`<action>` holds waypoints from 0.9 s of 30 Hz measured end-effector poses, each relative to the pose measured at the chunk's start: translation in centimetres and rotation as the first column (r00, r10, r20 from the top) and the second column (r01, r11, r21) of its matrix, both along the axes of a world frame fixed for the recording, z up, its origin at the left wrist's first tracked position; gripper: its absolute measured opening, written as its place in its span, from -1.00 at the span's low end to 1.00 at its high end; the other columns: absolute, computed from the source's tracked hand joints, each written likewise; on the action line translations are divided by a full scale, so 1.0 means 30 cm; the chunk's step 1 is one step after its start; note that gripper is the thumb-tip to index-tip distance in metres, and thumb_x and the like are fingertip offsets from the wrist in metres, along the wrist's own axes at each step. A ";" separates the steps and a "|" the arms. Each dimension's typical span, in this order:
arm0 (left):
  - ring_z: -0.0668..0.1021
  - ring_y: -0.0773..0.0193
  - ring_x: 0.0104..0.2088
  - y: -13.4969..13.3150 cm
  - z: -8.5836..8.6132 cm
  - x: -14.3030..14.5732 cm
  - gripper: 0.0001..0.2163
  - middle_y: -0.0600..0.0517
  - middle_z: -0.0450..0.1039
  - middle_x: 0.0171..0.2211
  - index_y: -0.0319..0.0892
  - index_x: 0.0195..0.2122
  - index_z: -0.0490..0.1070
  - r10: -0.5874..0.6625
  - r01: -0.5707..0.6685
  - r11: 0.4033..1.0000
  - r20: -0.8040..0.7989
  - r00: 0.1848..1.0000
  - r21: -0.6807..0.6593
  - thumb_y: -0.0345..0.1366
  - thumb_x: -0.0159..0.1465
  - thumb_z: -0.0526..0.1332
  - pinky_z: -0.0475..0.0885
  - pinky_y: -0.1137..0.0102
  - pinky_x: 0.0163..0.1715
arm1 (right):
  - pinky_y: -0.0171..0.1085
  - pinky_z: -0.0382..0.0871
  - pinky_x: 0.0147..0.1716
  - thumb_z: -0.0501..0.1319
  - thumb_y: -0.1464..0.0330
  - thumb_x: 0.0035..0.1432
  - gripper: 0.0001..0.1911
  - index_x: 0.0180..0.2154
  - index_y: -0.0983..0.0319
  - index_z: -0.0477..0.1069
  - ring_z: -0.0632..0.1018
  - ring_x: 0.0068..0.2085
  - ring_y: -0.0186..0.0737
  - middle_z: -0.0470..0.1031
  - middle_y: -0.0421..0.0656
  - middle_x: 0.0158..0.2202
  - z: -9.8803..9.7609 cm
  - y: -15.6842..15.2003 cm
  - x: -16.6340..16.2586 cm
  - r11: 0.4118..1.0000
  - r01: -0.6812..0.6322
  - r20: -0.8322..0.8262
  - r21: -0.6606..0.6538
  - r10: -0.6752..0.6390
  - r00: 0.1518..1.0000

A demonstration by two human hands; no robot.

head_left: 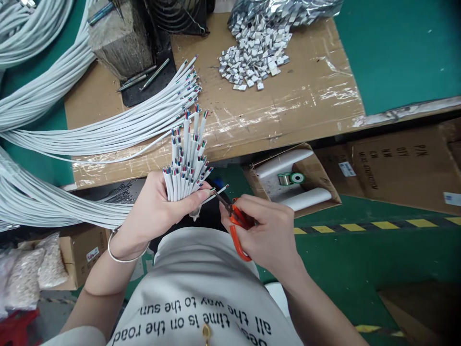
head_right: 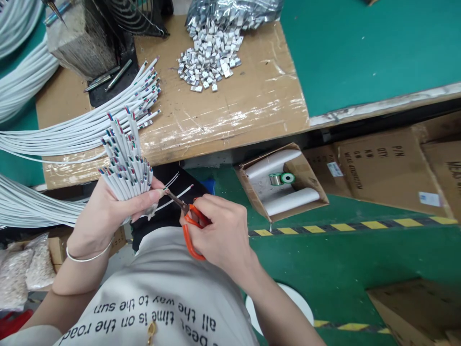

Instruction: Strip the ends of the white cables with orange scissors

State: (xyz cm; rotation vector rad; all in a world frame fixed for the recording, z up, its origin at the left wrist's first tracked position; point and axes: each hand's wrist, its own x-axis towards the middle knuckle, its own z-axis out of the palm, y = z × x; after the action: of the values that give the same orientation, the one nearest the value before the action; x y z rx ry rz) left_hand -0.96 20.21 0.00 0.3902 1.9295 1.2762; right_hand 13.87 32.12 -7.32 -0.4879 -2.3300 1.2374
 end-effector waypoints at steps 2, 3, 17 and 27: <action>0.31 0.49 -0.65 0.001 -0.001 0.000 -0.91 0.12 0.45 -0.59 -0.24 -0.37 0.64 0.008 -0.008 1.000 -0.003 1.000 -0.004 -0.34 0.17 0.46 0.23 0.52 -0.66 | -0.32 -0.05 -0.60 0.25 0.54 0.08 -0.58 -0.59 0.18 0.03 0.09 -0.57 -0.43 0.07 -0.35 -0.62 0.000 -0.001 0.000 1.000 0.006 0.001 -0.006 -0.006 1.000; 0.31 0.49 -0.65 0.001 -0.002 0.000 -0.91 0.12 0.45 -0.59 -0.25 -0.37 0.63 0.009 -0.009 1.000 -0.001 1.000 -0.003 -0.34 0.18 0.45 0.24 0.52 -0.66 | -0.32 -0.05 -0.60 0.25 0.54 0.08 -0.58 -0.59 0.18 0.03 0.09 -0.57 -0.43 0.07 -0.35 -0.62 0.000 -0.001 0.000 1.000 0.008 0.002 -0.010 -0.008 1.000; 0.58 0.29 -0.46 0.007 0.005 0.005 -0.89 0.04 0.62 -0.46 -0.21 -0.43 0.62 -0.009 -0.004 0.998 -0.224 0.975 -0.058 -0.32 0.13 0.50 0.52 0.44 -0.43 | -0.30 -0.06 -0.59 0.29 0.55 0.10 -0.53 -0.59 0.18 0.01 0.04 -0.53 -0.40 -0.02 -0.33 -0.58 -0.011 0.028 0.016 0.992 0.095 0.024 -0.088 -0.093 0.995; 0.42 0.43 -0.61 -0.012 -0.016 0.012 -0.86 0.08 0.55 -0.52 -0.21 -0.37 0.62 -0.027 0.030 1.000 -0.257 0.966 0.006 -0.27 0.30 0.43 0.35 0.51 -0.60 | -0.30 -0.04 -0.59 0.30 0.54 0.11 -0.54 -0.60 0.20 0.04 0.07 -0.55 -0.43 0.02 -0.34 -0.60 -0.004 0.037 0.011 0.992 0.095 0.011 -0.081 -0.095 0.995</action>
State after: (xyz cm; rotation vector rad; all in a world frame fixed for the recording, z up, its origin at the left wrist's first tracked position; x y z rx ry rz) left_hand -0.60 19.84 -0.49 0.6128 2.1246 1.2673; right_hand 14.22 33.23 -7.45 -0.6240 -2.2413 1.2910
